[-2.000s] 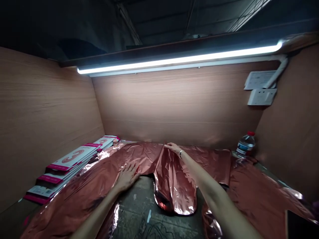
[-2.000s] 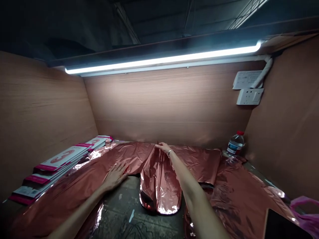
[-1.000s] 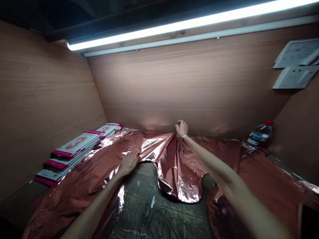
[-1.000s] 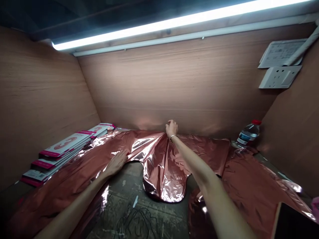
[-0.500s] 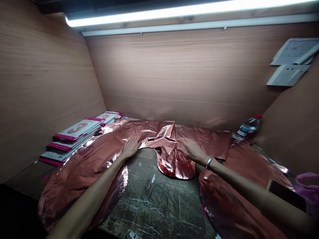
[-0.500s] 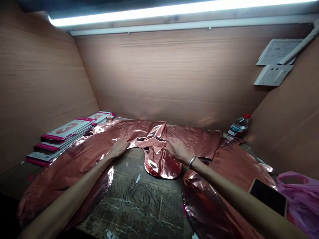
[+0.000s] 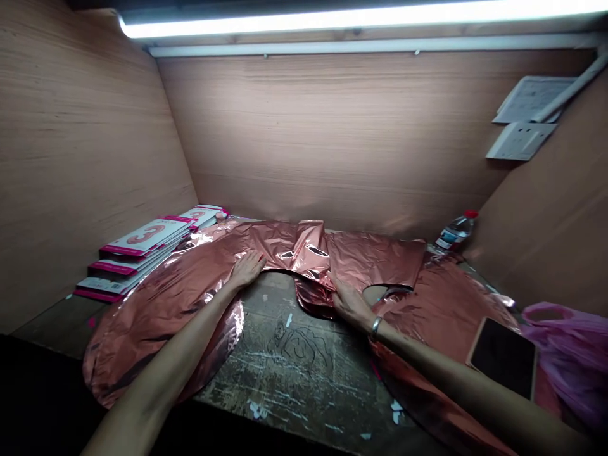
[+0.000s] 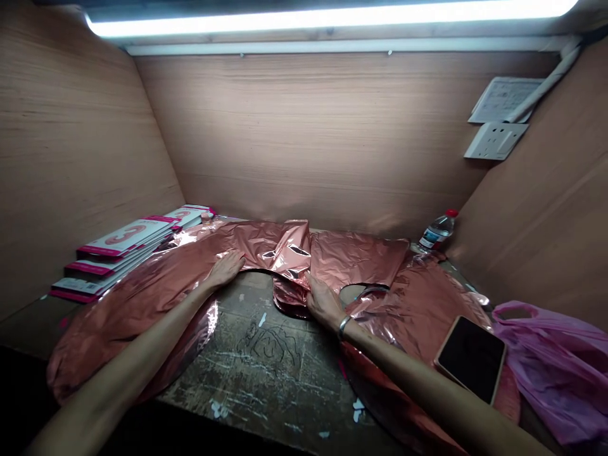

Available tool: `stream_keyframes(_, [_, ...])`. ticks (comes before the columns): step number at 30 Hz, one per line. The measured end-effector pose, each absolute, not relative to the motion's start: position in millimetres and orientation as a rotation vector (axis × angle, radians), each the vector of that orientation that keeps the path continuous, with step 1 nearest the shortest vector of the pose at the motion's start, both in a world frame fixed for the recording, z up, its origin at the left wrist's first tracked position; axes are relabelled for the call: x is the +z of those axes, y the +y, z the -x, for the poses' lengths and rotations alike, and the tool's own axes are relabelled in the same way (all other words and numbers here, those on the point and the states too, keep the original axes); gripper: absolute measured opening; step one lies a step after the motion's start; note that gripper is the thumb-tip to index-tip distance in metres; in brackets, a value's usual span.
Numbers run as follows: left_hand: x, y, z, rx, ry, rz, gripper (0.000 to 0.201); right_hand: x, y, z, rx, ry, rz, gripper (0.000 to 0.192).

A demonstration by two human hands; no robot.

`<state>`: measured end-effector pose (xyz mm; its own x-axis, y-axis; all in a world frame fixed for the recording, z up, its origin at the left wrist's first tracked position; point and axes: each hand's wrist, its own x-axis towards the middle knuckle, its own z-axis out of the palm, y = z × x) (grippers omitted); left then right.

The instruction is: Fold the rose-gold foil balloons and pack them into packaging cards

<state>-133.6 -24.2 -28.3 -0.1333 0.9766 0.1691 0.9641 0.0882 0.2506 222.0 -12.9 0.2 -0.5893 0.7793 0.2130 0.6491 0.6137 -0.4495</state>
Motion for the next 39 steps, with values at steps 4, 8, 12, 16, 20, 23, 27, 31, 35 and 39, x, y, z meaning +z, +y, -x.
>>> stream_keyframes(4, [-31, -22, 134, 0.504, 2.256, -2.064, 0.049, 6, -24, -232, 0.346, -2.484, 1.156, 0.063])
stream_keyframes(8, [-27, -24, 133, 0.537, 2.238, -2.058, 0.048, 8, -36, -235, 0.235, -2.514, 1.167, 0.043])
stream_keyframes(12, [-19, -29, 132, 0.573, 2.209, -2.042, 0.051, 30, -24, -223, 0.258, -2.440, 1.207, 0.035])
stream_keyframes(16, [-12, -36, 129, 0.616, 2.150, -2.037, 0.059, 75, -2, -203, 0.280, -2.389, 1.171, 0.033])
stream_keyframes(20, [-4, -39, 129, 0.700, 2.079, -2.042, 0.062, 112, 3, -182, 0.262, -2.373, 1.165, 0.033])
stream_keyframes(23, [6, -44, 125, 0.801, 2.049, -2.025, 0.062, 125, -5, -166, 0.237, -2.382, 1.181, 0.035])
stream_keyframes(27, [23, -60, 92, 0.924, 1.970, -2.076, 0.077, 129, -16, -142, 0.223, -2.421, 1.182, 0.034])
stream_keyframes(31, [37, -79, 28, 1.174, 1.886, -2.081, 0.097, 126, -19, -124, 0.280, -2.453, 1.142, 0.028])
stream_keyframes(35, [38, -84, -20, 1.463, 2.117, -1.620, 0.075, 119, -20, -119, 0.390, -2.454, 1.066, 0.028])
stream_keyframes(39, [24, -80, -31, 1.328, 2.277, -1.530, 0.049, 114, -22, -127, 0.479, -2.475, 0.947, 0.028])
